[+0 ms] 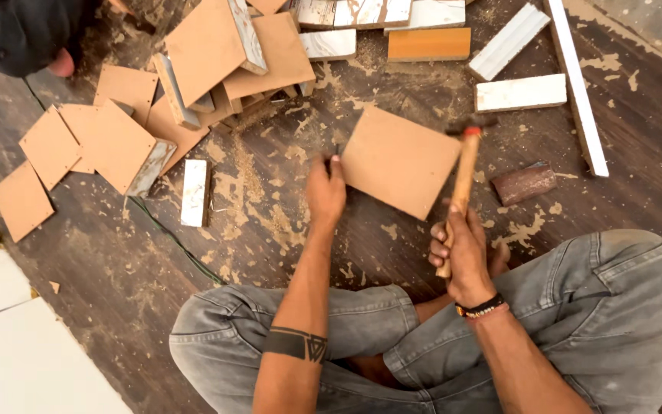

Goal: The person sits cross-legged on the workshop floor and hammers nails into small wooden boards to assemble small box-like pieces. They hold each nail in place with one hand, drive it in with a hammer, set finished pieces aside with others on the floor, and pick up new boards to continue.

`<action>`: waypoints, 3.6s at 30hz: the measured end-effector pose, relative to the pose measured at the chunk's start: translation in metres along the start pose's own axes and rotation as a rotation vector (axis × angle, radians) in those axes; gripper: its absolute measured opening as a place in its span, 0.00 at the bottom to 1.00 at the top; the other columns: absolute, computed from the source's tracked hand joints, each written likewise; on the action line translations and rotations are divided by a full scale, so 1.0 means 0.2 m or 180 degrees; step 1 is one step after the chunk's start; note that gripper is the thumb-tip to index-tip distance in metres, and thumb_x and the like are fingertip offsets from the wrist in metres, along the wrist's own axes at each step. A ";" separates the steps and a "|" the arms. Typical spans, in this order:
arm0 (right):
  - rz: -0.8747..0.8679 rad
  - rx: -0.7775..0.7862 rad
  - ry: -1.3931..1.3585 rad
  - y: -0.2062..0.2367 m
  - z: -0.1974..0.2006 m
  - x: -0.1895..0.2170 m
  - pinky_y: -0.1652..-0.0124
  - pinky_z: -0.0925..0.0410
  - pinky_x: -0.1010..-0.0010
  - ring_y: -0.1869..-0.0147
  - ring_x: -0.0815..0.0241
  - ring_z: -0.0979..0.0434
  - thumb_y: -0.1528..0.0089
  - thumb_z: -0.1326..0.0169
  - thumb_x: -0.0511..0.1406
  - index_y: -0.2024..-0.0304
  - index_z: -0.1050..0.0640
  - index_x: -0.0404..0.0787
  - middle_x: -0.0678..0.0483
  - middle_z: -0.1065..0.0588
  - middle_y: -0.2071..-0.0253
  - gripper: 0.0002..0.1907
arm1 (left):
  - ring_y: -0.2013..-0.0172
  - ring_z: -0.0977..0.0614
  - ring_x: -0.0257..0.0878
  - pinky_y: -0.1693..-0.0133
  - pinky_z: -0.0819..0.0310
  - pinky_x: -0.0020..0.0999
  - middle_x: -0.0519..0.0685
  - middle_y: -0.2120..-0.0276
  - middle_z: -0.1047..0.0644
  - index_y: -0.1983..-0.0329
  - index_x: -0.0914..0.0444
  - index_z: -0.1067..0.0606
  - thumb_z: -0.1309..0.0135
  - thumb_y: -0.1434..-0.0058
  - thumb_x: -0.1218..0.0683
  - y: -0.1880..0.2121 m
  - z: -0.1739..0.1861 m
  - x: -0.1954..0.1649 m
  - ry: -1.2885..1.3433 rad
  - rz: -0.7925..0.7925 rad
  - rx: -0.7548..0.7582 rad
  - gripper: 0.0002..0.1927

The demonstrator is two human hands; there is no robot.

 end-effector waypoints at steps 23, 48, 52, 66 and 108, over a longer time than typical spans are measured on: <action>0.0004 0.0018 -0.0087 -0.03 0.04 0.02 0.78 0.43 0.79 0.78 0.73 0.43 0.27 0.61 0.46 0.44 0.33 0.50 0.62 0.39 0.73 0.13 | 0.61 0.16 0.45 0.55 0.21 0.42 0.60 0.59 0.16 0.54 0.68 0.23 0.49 0.29 0.55 -0.01 -0.04 -0.08 0.1360 0.0332 0.0905 0.10; 0.0750 -0.0423 0.1594 0.00 -0.14 0.14 0.83 0.40 0.77 0.82 0.71 0.37 0.28 0.54 0.45 0.50 0.31 0.43 0.61 0.36 0.76 0.13 | 0.65 0.16 0.53 0.62 0.23 0.51 0.55 0.65 0.17 0.54 0.60 0.26 0.49 0.30 0.51 0.04 0.04 -0.29 -0.0848 -0.0847 0.1411 0.09; 0.0675 -0.0300 0.1663 -0.04 -0.17 0.17 0.83 0.40 0.78 0.81 0.73 0.37 0.31 0.53 0.44 0.45 0.31 0.47 0.63 0.33 0.76 0.15 | 0.68 0.13 0.47 0.61 0.21 0.47 0.50 0.65 0.15 0.55 0.57 0.24 0.49 0.31 0.49 0.11 0.05 -0.35 -0.0747 -0.0896 0.1337 0.10; -0.0050 0.0089 0.0831 0.02 -0.05 0.02 0.81 0.41 0.79 0.80 0.72 0.40 0.29 0.57 0.44 0.40 0.31 0.47 0.61 0.36 0.74 0.17 | 0.59 0.15 0.54 0.58 0.24 0.48 0.54 0.60 0.17 0.53 0.59 0.20 0.47 0.32 0.51 0.18 0.10 -0.46 -0.0319 -0.0781 0.0612 0.10; -0.0607 0.0427 0.0611 0.16 -0.10 -0.11 0.80 0.43 0.78 0.80 0.71 0.43 0.28 0.59 0.47 0.40 0.33 0.48 0.60 0.39 0.74 0.18 | 0.61 0.15 0.49 0.55 0.24 0.45 0.52 0.62 0.17 0.56 0.61 0.24 0.46 0.33 0.55 0.16 0.03 -0.35 -0.0133 -0.0839 0.0190 0.06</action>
Point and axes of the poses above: each hand's wrist, its own y-axis away from the middle knuckle, its own z-axis out of the back of the hand, x = y × z, the point moved 4 cm from there along -y, towards the middle knuckle
